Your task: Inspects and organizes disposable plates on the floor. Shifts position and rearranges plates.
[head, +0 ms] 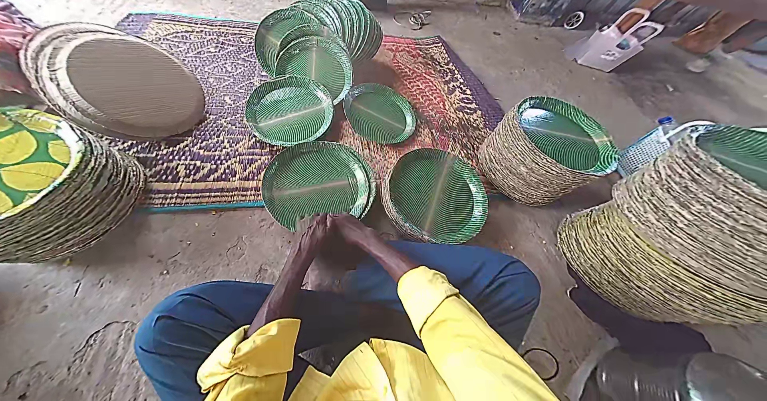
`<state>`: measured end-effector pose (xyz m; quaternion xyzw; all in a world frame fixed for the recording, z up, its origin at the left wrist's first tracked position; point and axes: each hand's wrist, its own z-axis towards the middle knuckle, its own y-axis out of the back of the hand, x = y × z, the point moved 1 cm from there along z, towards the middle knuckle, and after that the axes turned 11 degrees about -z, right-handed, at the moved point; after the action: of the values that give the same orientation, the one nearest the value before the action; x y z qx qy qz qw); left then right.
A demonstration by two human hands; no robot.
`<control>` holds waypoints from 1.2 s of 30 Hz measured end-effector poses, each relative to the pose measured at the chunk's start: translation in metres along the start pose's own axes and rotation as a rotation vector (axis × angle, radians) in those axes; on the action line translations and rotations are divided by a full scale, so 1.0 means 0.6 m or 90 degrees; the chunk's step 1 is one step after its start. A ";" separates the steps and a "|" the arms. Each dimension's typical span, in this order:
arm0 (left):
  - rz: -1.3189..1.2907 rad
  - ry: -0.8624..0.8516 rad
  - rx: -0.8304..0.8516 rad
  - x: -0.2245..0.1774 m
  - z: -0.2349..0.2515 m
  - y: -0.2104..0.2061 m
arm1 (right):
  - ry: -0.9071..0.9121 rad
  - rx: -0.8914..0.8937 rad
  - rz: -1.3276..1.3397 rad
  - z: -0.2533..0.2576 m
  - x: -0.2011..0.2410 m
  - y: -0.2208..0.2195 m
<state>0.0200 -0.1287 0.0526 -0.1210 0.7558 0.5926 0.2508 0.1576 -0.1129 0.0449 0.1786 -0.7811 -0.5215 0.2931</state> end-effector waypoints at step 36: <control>-0.160 -0.377 -0.536 -0.027 0.024 0.039 | -0.124 -0.494 0.081 -0.016 -0.049 0.132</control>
<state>0.0257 -0.1105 0.0782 -0.1288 0.3292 0.8188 0.4524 0.1884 -0.0716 0.1128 -0.0444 -0.5597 -0.7730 0.2954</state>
